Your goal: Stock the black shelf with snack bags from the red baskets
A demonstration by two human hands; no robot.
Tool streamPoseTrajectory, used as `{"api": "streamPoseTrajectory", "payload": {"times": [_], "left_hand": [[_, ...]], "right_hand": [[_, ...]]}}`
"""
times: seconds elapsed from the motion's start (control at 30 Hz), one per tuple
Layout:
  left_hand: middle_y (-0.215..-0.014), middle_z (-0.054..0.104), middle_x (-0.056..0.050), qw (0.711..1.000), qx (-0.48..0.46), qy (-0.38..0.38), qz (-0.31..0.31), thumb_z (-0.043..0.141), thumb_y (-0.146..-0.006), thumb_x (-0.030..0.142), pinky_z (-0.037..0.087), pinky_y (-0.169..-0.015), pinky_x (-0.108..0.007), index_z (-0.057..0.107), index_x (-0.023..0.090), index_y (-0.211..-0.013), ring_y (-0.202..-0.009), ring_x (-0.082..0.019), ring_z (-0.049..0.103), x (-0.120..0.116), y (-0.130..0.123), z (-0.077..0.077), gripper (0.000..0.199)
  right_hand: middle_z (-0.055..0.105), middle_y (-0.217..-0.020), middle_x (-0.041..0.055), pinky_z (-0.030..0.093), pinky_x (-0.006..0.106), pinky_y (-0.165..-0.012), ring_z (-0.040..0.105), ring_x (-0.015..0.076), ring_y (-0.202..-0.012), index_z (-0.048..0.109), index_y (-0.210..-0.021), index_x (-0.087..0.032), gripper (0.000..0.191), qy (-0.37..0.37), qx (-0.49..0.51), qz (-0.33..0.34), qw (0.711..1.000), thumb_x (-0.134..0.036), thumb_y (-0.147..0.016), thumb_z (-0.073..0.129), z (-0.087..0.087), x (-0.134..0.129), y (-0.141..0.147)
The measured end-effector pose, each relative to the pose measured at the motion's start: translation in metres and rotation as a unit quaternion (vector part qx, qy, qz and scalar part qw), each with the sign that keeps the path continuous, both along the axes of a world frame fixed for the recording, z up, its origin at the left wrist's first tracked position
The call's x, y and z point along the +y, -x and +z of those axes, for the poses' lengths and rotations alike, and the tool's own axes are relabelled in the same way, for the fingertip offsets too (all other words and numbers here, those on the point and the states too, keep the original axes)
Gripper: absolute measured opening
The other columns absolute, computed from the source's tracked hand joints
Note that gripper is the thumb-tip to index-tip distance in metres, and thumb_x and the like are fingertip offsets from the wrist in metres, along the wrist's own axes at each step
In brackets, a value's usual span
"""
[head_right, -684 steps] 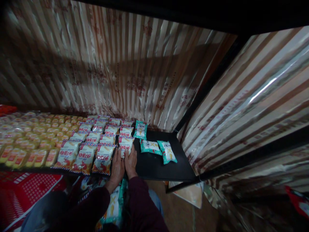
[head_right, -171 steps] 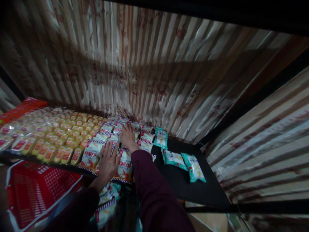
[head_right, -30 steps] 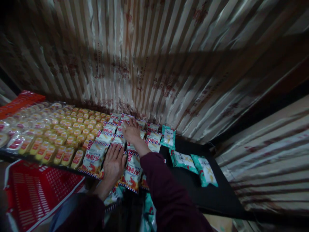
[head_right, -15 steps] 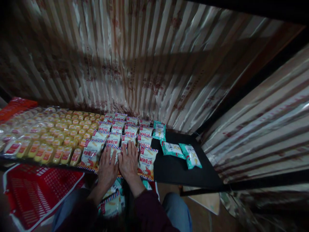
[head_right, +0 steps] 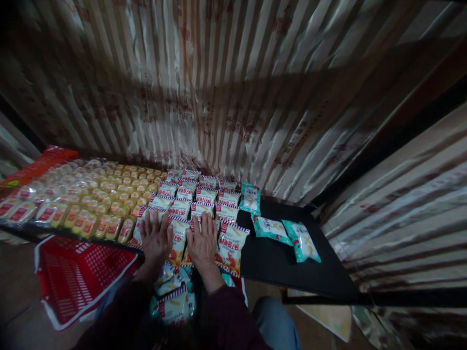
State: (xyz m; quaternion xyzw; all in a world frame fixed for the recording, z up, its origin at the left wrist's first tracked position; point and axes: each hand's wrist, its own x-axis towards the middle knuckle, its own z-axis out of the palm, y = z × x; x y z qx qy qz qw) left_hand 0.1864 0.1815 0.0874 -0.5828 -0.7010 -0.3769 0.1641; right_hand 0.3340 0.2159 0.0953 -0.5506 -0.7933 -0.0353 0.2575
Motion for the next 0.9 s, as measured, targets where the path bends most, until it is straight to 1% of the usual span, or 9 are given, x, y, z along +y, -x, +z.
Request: {"api": "streamPoseTrajectory", "payload": {"times": [0.13, 0.2, 0.27, 0.33, 0.43, 0.5, 0.63, 0.77, 0.9], "left_hand": [[-0.149, 0.037, -0.014, 1.0, 0.023, -0.004, -0.006, 0.046, -0.091, 0.025, 0.024, -0.113, -0.056, 0.049, 0.019, -0.136, -0.145, -0.031, 0.016, 0.005, 0.009, -0.011, 0.045], [-0.15, 0.036, -0.014, 0.999, 0.03, -0.001, -0.01, 0.046, -0.092, 0.025, 0.022, -0.114, -0.055, 0.049, 0.018, -0.136, -0.145, -0.03, 0.017, 0.006, 0.01, -0.012, 0.045], [-0.151, 0.034, -0.014, 0.999, 0.034, 0.006, -0.018, 0.046, -0.092, 0.026, 0.02, -0.114, -0.056, 0.048, 0.018, -0.136, -0.145, -0.03, 0.016, 0.006, 0.012, -0.01, 0.045], [-0.152, 0.032, -0.014, 0.999, 0.033, 0.013, -0.017, 0.047, -0.091, 0.028, 0.019, -0.114, -0.056, 0.048, 0.018, -0.136, -0.145, -0.031, 0.015, 0.007, 0.015, -0.006, 0.046], [-0.153, 0.031, -0.015, 1.0, 0.028, 0.013, -0.002, 0.048, -0.091, 0.03, 0.019, -0.113, -0.057, 0.048, 0.018, -0.137, -0.145, -0.032, 0.014, 0.008, 0.02, -0.003, 0.047], [-0.153, 0.03, -0.015, 1.0, 0.025, 0.014, 0.001, 0.048, -0.091, 0.03, 0.02, -0.113, -0.057, 0.047, 0.017, -0.137, -0.145, -0.032, 0.014, 0.008, 0.022, -0.004, 0.048], [-0.153, 0.03, -0.014, 0.999, 0.02, 0.025, -0.018, 0.046, -0.092, 0.029, 0.021, -0.114, -0.055, 0.043, 0.017, -0.14, -0.145, -0.03, 0.014, 0.007, 0.021, -0.008, 0.049], [-0.154, 0.028, -0.014, 0.999, 0.019, 0.016, -0.022, 0.046, -0.092, 0.028, 0.021, -0.114, -0.055, 0.042, 0.017, -0.14, -0.145, -0.031, 0.012, 0.007, 0.019, -0.008, 0.05], [-0.154, 0.029, -0.014, 0.999, 0.036, 0.019, -0.028, 0.048, -0.091, 0.029, 0.02, -0.114, -0.057, 0.044, 0.018, -0.139, -0.145, -0.032, 0.011, 0.01, 0.016, 0.003, 0.05]], "right_hand": [[0.036, -0.15, 0.0131, 0.023, 0.05, -0.112, 0.025, 0.0274, -0.142, 0.053, -0.133, -0.018, 0.043, -0.056, 0.007, 0.014, 0.998, -0.035, -0.094, 0.044, 0.002, -0.001, -0.002], [0.034, -0.151, 0.0132, 0.021, 0.052, -0.113, 0.021, 0.0291, -0.143, 0.051, -0.134, -0.017, 0.045, -0.083, 0.01, 0.021, 0.996, -0.035, -0.094, 0.046, 0.007, -0.007, -0.003], [0.03, -0.153, 0.0118, 0.021, 0.054, -0.112, 0.018, 0.0306, -0.144, 0.048, -0.137, -0.019, 0.048, -0.093, 0.011, 0.027, 0.995, -0.037, -0.092, 0.048, 0.01, -0.015, -0.004], [0.026, -0.155, 0.0104, 0.021, 0.054, -0.112, 0.017, 0.0316, -0.144, 0.045, -0.139, -0.022, 0.05, -0.092, 0.011, 0.03, 0.995, -0.038, -0.092, 0.05, 0.01, -0.024, -0.004], [0.027, -0.155, 0.0094, 0.022, 0.054, -0.111, 0.017, 0.0318, -0.144, 0.043, -0.141, -0.025, 0.051, -0.084, 0.007, 0.031, 0.996, -0.037, -0.092, 0.05, 0.002, -0.032, -0.003], [0.029, -0.154, 0.0095, 0.022, 0.054, -0.111, 0.018, 0.0314, -0.144, 0.041, -0.142, -0.025, 0.053, -0.08, 0.004, 0.033, 0.996, -0.037, -0.092, 0.05, -0.005, -0.032, -0.003], [0.029, -0.154, 0.0104, 0.022, 0.053, -0.111, 0.022, 0.0304, -0.143, 0.038, -0.144, -0.024, 0.053, -0.077, -0.004, 0.035, 0.996, -0.035, -0.093, 0.048, -0.014, -0.028, -0.002], [0.03, -0.154, 0.0113, 0.022, 0.053, -0.112, 0.023, 0.0299, -0.143, 0.04, -0.143, -0.023, 0.051, -0.073, -0.007, 0.036, 0.997, -0.035, -0.093, 0.048, -0.015, -0.026, -0.004], [0.03, -0.153, 0.0121, 0.022, 0.053, -0.112, 0.021, 0.0296, -0.143, 0.041, -0.142, -0.022, 0.051, -0.083, 0.004, 0.031, 0.996, -0.036, -0.093, 0.049, -0.011, -0.028, -0.008]]}}
